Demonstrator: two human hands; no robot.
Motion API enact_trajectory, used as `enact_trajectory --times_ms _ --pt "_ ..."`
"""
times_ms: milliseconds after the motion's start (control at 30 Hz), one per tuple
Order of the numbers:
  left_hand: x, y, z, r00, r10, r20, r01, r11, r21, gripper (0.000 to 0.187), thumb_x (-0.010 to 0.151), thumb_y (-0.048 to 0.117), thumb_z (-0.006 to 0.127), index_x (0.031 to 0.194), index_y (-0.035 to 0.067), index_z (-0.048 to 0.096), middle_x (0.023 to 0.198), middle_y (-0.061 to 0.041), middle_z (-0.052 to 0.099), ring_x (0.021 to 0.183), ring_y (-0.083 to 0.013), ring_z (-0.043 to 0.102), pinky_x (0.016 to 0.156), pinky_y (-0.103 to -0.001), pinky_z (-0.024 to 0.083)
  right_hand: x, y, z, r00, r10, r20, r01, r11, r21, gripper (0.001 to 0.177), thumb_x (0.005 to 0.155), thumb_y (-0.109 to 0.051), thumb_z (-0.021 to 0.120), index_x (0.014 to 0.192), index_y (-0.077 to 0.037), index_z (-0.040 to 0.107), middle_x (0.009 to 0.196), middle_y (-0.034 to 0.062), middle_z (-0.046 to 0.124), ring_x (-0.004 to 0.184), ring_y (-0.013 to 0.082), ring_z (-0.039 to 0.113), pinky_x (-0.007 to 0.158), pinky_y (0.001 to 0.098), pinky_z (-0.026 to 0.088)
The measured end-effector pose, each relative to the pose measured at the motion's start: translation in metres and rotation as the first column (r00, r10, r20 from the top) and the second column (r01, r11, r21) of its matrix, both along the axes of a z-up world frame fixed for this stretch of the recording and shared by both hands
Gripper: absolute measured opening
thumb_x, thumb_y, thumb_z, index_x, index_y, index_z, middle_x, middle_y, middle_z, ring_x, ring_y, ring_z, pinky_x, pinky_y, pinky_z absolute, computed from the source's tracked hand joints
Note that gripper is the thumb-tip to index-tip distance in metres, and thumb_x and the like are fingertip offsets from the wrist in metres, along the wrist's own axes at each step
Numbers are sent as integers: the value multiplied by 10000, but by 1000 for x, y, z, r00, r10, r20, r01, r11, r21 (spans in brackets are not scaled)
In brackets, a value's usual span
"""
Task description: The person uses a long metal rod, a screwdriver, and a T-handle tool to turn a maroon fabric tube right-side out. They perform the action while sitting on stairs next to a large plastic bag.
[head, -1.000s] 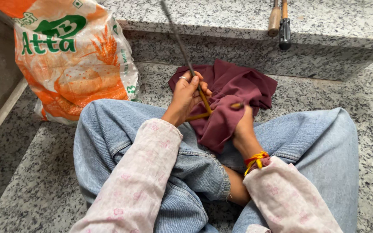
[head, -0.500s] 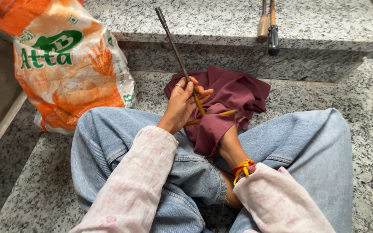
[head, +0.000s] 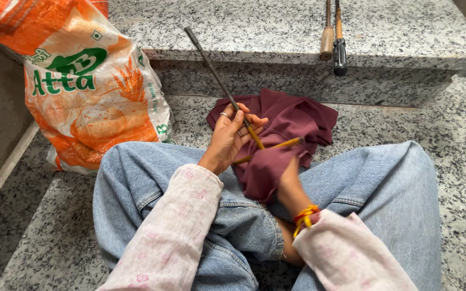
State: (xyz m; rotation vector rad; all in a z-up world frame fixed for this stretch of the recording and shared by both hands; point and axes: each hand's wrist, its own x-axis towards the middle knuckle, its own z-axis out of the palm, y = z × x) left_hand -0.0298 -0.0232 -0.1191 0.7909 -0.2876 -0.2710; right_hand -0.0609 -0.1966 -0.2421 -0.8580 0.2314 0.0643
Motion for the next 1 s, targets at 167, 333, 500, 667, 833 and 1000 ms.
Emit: enact_trajectory --times_ms 167,333,500,667,833,1000 --pt "0 -1 3 1000 -28 9 28 1000 10 158 1101 244 457 1157 97 473 1024 -133 689 1124 -301 713 987 -439 618 4 6 -40 993 -18 -115 21 999 26 554 1064 -481 322 1264 -52 610 1119 64 692 1009 189 671 871 307 550" --pt "9 -1 -10 998 25 56 -26 1000 15 177 1093 259 482 1162 97 472 962 -105 668 969 -267 722 813 -444 638 11 -27 4 993 -91 -78 98 990 101 634 1028 -564 280 1265 -83 619 1175 80 710 1051 207 698 942 326 557" --pt "5 3 -14 997 44 61 -48 996 72 174 1109 263 483 1169 100 469 952 -112 671 982 -279 728 776 -435 617 -3 -33 54 950 -105 295 149 980 -133 537 1077 -417 321 1209 -11 646 1178 144 727 1080 244 710 994 363 566" --pt "6 6 -9 996 57 68 -63 993 98 158 1102 237 483 1175 97 479 957 -113 681 1021 -301 740 866 -435 627 -4 -13 36 991 -50 121 80 965 -250 332 1017 -277 473 1140 -37 666 1062 99 726 941 206 706 830 353 581" --pt "9 3 -13 996 86 29 -87 995 44 130 1088 224 491 1155 113 490 933 -103 681 1004 -307 749 901 -454 639 -4 -4 2 965 219 147 -177 951 -255 139 991 -127 640 1069 -25 694 949 47 698 835 156 663 683 307 538" --pt "12 12 -12 983 174 62 -180 978 106 135 1104 227 492 1144 100 513 911 -102 679 1000 -293 749 888 -427 633 7 -55 54 994 -22 104 80 797 -599 182 961 -144 617 1057 -38 729 892 70 691 728 166 624 596 314 482"
